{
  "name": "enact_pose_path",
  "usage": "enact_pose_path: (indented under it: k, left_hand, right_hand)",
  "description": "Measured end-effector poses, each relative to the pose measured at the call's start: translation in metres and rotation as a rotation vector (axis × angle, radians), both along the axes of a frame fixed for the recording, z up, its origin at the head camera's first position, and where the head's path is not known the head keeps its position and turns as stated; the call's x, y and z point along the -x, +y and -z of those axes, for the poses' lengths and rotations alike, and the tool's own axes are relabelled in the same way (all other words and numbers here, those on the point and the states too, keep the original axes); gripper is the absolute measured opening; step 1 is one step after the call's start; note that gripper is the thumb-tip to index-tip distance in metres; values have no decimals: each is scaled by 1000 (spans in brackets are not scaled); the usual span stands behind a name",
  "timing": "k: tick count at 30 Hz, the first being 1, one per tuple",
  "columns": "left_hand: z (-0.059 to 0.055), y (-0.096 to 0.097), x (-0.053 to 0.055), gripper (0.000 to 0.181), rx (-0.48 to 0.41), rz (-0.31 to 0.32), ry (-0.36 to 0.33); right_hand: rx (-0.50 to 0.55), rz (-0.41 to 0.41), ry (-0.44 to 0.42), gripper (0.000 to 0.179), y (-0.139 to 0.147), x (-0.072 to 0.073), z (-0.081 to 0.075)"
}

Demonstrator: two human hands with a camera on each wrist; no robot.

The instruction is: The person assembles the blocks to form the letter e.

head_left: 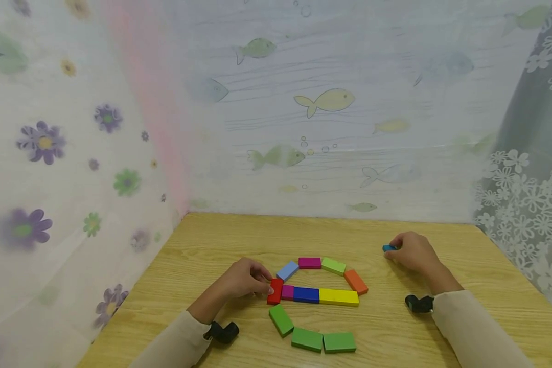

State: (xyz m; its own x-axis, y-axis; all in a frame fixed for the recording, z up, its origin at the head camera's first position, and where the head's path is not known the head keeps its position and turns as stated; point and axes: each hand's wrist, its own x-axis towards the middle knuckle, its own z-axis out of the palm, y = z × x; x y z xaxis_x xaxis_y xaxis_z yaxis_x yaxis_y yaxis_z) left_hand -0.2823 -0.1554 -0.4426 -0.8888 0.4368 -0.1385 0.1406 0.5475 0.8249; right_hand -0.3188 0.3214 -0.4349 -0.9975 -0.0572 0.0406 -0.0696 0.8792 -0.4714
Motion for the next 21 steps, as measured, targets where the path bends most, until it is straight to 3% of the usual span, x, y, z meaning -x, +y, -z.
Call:
enact_pose_path:
  k: [10,21]
  left_hand:
    - [1,-1,0,25,-5,5,1]
    - [3,-1,1,25,-4,-2,-2]
  right_hand:
    - [4,1,-2,34,-2,-4,-3]
    - [121,35,34,39,-3,-17,-5]
